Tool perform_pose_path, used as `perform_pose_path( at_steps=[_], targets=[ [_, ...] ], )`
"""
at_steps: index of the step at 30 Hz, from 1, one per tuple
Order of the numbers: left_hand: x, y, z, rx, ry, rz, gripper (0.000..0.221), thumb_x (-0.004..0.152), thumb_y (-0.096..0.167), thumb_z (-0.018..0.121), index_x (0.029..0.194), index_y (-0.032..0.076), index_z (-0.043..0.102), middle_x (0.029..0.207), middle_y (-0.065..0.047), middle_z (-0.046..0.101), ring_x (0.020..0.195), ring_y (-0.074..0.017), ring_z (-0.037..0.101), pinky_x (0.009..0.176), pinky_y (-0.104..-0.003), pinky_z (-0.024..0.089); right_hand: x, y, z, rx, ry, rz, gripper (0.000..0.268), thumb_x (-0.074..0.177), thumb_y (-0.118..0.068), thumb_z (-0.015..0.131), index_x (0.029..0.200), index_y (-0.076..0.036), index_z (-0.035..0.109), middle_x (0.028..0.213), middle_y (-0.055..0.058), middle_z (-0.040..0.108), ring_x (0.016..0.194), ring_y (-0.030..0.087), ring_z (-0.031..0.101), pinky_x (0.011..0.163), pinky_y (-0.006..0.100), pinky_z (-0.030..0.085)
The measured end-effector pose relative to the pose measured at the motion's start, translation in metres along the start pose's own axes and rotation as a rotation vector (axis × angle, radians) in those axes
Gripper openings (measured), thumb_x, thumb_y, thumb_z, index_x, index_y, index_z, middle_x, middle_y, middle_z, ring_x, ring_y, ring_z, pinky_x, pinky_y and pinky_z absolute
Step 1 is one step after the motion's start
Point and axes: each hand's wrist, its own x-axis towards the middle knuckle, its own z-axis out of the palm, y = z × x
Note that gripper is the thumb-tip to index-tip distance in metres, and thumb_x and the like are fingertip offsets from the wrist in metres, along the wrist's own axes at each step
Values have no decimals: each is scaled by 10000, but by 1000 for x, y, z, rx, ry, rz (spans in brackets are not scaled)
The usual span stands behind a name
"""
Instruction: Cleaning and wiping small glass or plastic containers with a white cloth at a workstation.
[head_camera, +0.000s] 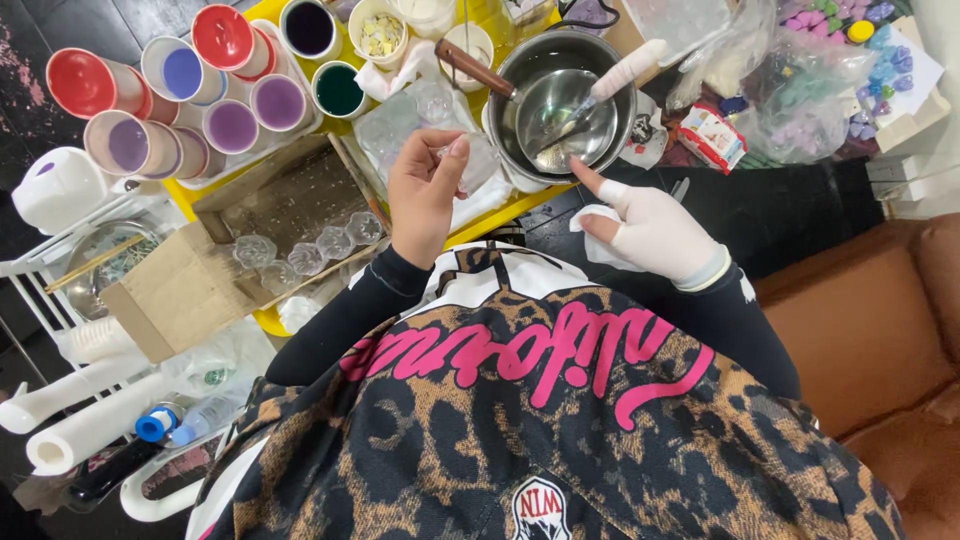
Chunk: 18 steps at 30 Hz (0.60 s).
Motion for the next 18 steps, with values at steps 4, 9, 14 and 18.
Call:
perform_pose_path(
  at_steps=[4, 9, 14, 18],
  targets=[
    [-2, 0, 2, 13, 18, -8, 210, 1035, 213, 681, 1153, 42, 648, 846, 38, 573, 733, -35, 536, 639, -219, 505, -1, 15, -8, -184, 36, -236, 648, 993, -191, 633, 1598, -153, 405, 807, -61, 657, 707, -9, 531, 697, 161, 462],
    [-2, 1, 3, -12, 0, -19, 201, 1042, 208, 670, 1148, 39, 642, 845, 35, 568, 728, -39, 533, 643, -219, 501, -3, 17, -12, 278, -20, -84, 589, 965, -143, 611, 1538, -89, 485, 946, -71, 698, 699, -3, 506, 612, 168, 424],
    [-2, 1, 3, -5, -6, -2, 197, 1054, 210, 663, 1152, 41, 642, 875, 38, 568, 771, -32, 526, 656, -217, 499, -2, 27, -21, 252, 159, -233, 536, 999, -118, 641, 1525, -49, 566, 974, -60, 656, 790, -4, 536, 708, 165, 463],
    [-1, -2, 1, -14, 14, -12, 203, 1048, 217, 659, 1154, 44, 639, 884, 34, 586, 770, -35, 532, 651, -218, 498, -2, 16, -24, 362, 191, -206, 579, 976, -109, 643, 1539, -51, 520, 990, -51, 664, 794, 13, 570, 713, 178, 471]
  ],
)
